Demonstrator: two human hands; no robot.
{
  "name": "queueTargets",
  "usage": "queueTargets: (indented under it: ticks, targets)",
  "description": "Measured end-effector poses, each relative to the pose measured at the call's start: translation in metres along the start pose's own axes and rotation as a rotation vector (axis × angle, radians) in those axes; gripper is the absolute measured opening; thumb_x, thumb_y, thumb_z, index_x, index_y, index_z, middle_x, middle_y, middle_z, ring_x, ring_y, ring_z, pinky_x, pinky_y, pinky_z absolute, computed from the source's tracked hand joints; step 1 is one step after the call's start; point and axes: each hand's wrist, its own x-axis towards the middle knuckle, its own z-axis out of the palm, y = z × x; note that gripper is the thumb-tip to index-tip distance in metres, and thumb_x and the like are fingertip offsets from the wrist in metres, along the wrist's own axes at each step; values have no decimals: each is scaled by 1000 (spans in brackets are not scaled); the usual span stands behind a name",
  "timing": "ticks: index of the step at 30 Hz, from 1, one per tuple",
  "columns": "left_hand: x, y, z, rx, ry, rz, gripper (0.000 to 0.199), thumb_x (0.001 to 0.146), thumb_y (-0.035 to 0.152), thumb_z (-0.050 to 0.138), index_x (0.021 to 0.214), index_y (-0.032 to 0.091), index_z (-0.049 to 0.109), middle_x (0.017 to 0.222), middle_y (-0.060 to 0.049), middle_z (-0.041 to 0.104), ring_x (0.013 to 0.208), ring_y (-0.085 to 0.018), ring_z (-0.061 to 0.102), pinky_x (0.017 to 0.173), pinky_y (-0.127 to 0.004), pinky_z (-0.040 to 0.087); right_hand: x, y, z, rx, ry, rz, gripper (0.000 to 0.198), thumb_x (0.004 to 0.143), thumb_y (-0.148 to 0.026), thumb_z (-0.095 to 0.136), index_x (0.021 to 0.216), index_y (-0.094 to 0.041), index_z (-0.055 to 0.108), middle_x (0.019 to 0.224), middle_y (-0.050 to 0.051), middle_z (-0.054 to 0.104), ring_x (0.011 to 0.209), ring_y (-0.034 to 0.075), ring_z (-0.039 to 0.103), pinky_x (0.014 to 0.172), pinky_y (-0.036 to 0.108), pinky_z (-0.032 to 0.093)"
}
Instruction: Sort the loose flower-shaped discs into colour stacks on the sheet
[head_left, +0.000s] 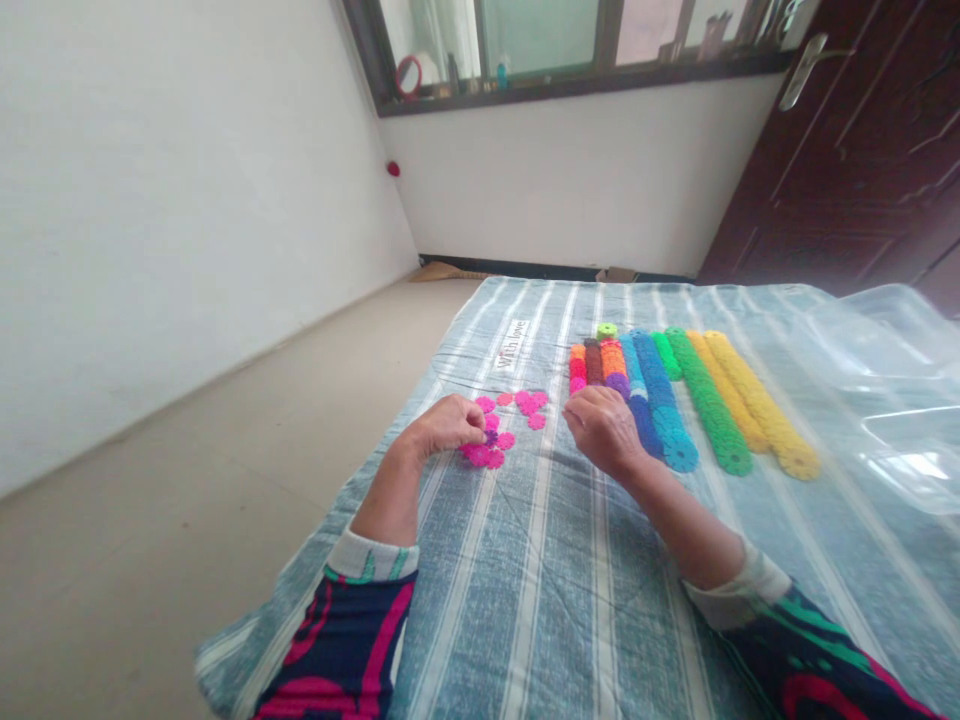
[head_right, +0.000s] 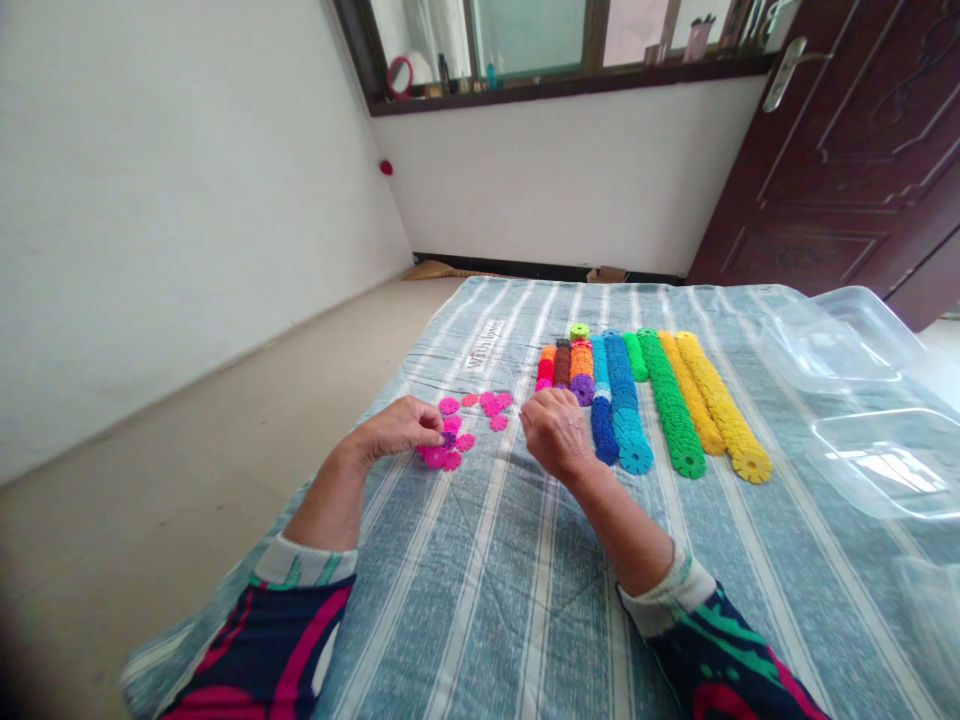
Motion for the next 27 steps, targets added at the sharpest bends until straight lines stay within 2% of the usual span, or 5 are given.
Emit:
queueTargets:
  ticks: [7,14,16,22,27]
  targets:
    - [-2,22,15,-125,-64,93,14,61,30,66,59,16,65,55,3,51,56,-11,44,57,-25,33,-5,-30,9,180,-61,-81,8,89,-23,64,90,-18,70,87,6,69,84,19,59,78,29,38]
    - [2,33,29,-162,-74,186,17,64,33,68,63,16,67,59,1,57,60,-12,49,59,-24,38,-1,-33,10,254,-109,-67,17,90,-16,58,77,-20,69,79,3,68,77,16,60,72,26,38]
    - [5,26,27,-151,26,166,19,66,34,65,63,16,67,60,1,59,60,-13,51,59,-24,40,4,-18,3,250,-107,-44,19,90,-14,57,75,-19,68,78,4,68,76,16,59,72,26,38]
    - [17,-9,10,132,543,-57,20,71,34,56,64,18,66,64,0,65,69,-16,58,64,-24,41,10,37,-22,-2,-67,176,30,90,-13,49,65,-18,65,77,5,64,76,17,55,70,28,32]
    - [19,-25,0,320,571,-255,20,71,34,57,64,18,67,66,-2,67,68,-17,60,60,-25,38,7,46,-26,-100,-142,232,28,89,-14,51,66,-18,67,82,5,66,79,18,54,70,29,30]
